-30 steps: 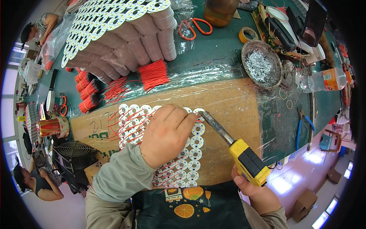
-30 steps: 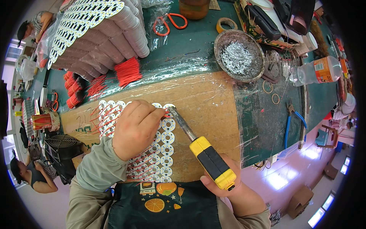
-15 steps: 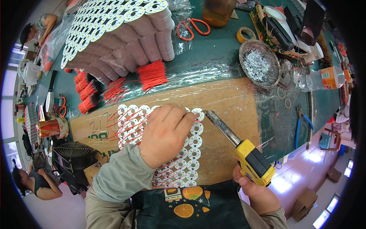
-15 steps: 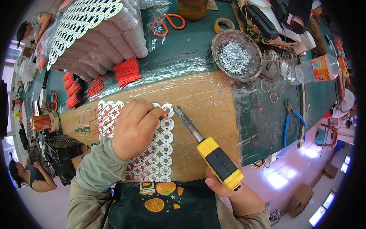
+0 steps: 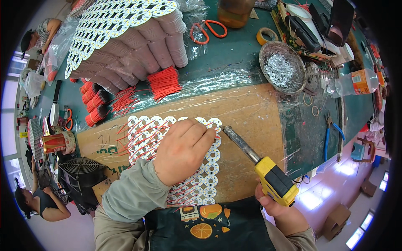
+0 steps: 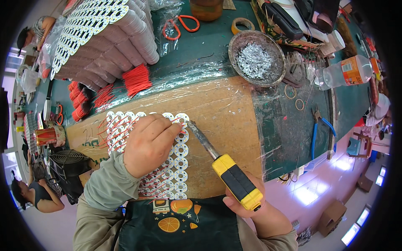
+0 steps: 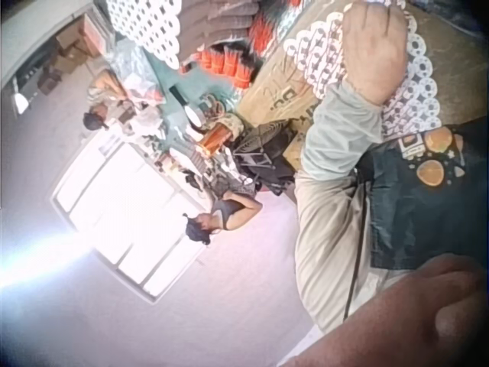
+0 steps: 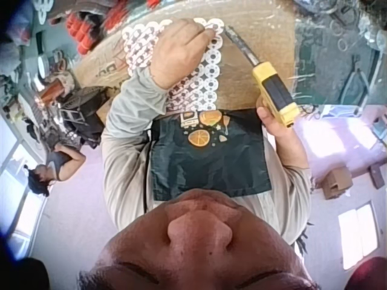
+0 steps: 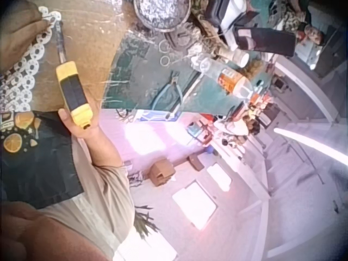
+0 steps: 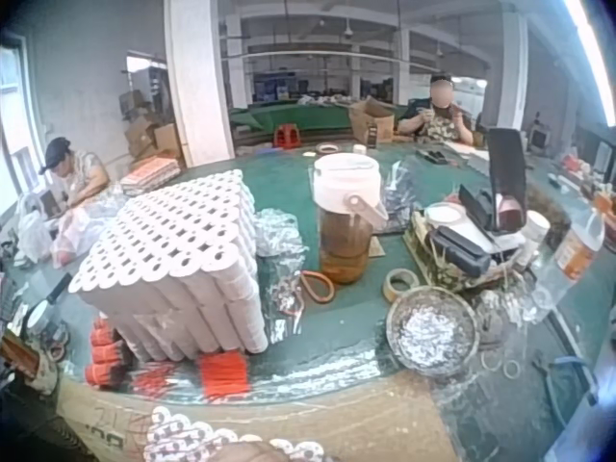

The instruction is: The person solders red wires onto circular LED circuit boards on the workbench using a soldering iron, picking up wires and attaching them to each board.

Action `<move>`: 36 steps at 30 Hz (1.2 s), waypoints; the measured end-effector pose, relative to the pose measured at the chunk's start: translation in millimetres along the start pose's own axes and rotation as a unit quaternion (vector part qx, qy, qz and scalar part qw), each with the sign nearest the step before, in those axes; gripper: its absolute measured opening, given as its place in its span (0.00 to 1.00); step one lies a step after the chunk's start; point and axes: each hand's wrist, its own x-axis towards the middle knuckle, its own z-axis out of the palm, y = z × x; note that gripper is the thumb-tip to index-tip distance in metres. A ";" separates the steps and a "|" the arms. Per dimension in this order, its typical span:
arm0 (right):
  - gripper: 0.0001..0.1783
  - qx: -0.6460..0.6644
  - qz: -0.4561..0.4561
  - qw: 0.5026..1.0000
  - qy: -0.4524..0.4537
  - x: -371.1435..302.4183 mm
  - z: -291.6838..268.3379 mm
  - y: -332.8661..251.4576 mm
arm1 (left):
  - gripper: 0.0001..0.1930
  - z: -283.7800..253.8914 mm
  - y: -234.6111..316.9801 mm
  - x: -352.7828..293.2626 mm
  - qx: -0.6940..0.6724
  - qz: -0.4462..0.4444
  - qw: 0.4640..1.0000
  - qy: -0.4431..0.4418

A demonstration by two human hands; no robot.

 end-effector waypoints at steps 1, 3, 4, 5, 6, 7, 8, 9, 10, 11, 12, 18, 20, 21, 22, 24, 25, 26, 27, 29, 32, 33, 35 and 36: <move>0.16 -0.003 -0.002 1.000 -0.007 -0.3 -1.0 1.9 | 0.18 0.1 0.3 0.2 0.000 0.000 1.000 0.000; 0.16 -0.005 -0.003 1.000 -0.013 0.0 -1.2 3.6 | 0.18 -0.1 0.9 0.7 -0.002 -0.001 1.000 -0.004; 0.17 0.000 -0.016 1.000 -0.012 0.8 -0.6 3.6 | 0.18 -0.1 0.8 0.8 -0.002 -0.001 1.000 -0.004; 0.18 0.005 -0.029 1.000 -0.010 1.2 -0.3 3.8 | 0.18 -0.1 0.6 0.8 -0.003 -0.001 1.000 -0.004; 0.18 0.005 -0.029 1.000 -0.010 1.3 -0.3 4.7 | 0.18 0.1 0.3 0.8 -0.004 0.000 1.000 -0.005; 0.18 0.001 -0.035 0.999 -0.013 1.4 -0.6 5.9 | 0.18 0.6 0.3 0.6 -0.004 0.000 1.000 -0.005; 0.19 -0.003 -0.042 0.999 -0.016 1.5 -1.0 7.4 | 0.18 1.3 0.3 0.5 -0.004 -0.001 1.000 -0.003; 0.19 -0.003 -0.042 0.999 -0.016 1.7 -1.7 10.0 | 0.17 1.6 0.3 0.4 -0.004 -0.002 1.000 0.000; 0.19 -0.021 -0.058 0.998 -0.022 1.6 -3.0 13.5 | 0.17 1.8 0.1 0.4 -0.003 -0.002 1.000 0.000; 0.19 -0.038 -0.073 0.996 -0.028 1.0 -4.1 15.6 | 0.17 2.1 -0.2 0.3 -0.002 0.000 1.000 0.001; 0.19 -0.039 -0.073 0.996 -0.028 -0.5 -4.9 16.6 | 0.17 2.5 -0.4 0.2 -0.002 0.001 1.000 0.002; 0.18 -0.075 -0.032 0.996 -0.027 -4.0 -6.8 17.6 | 0.17 1.9 0.2 0.6 0.001 0.000 1.000 0.001; 0.17 -0.094 -0.038 0.994 -0.036 -2.4 -7.2 15.7 | 0.17 2.5 0.1 0.1 0.003 0.001 1.000 0.001; 0.17 -0.094 -0.039 0.994 -0.037 -2.6 -6.8 15.0 | 0.17 2.5 0.2 -0.1 0.006 0.001 1.000 0.001; 0.17 -0.086 -0.034 0.995 -0.031 -3.1 -5.7 13.9 | 0.17 2.3 0.4 -0.2 0.006 0.001 1.000 0.001; 0.17 -0.078 -0.028 0.996 -0.024 -3.8 -4.0 10.1 | 0.17 1.9 0.6 -0.1 0.004 -0.001 1.000 0.000; 0.17 -0.033 -0.011 0.999 -0.017 -3.7 -3.4 7.1 | 0.17 1.9 0.5 0.1 0.004 -0.001 1.000 0.000; 0.17 0.012 0.006 1.000 -0.010 -3.4 -2.4 3.9 | 0.17 1.9 0.5 0.3 0.005 0.000 1.000 0.003; 0.17 0.012 0.006 1.000 -0.010 -1.4 -0.1 0.5 | 0.17 2.0 0.5 0.1 0.007 0.001 1.000 0.005; 0.16 0.108 -0.018 0.994 -0.003 3.8 4.6 -5.0 | 0.18 1.6 0.7 0.4 0.006 -0.003 1.000 0.008; 0.20 0.174 -0.040 0.983 -0.037 3.7 4.7 -4.5 | 0.18 -2.0 -0.2 2.0 0.005 -0.007 1.000 0.020; 0.21 0.187 -0.045 0.980 -0.044 3.0 3.7 -4.0 | 0.18 -2.6 0.2 3.2 0.006 -0.006 1.000 0.027; 0.23 0.184 -0.073 0.979 -0.055 5.0 2.1 1.1 | 0.18 -12.1 5.5 3.8 0.007 -0.006 1.000 0.018; 0.25 0.179 -0.102 0.976 -0.067 5.5 2.2 3.2 | 0.17 -17.0 8.4 2.6 0.008 -0.007 1.000 0.012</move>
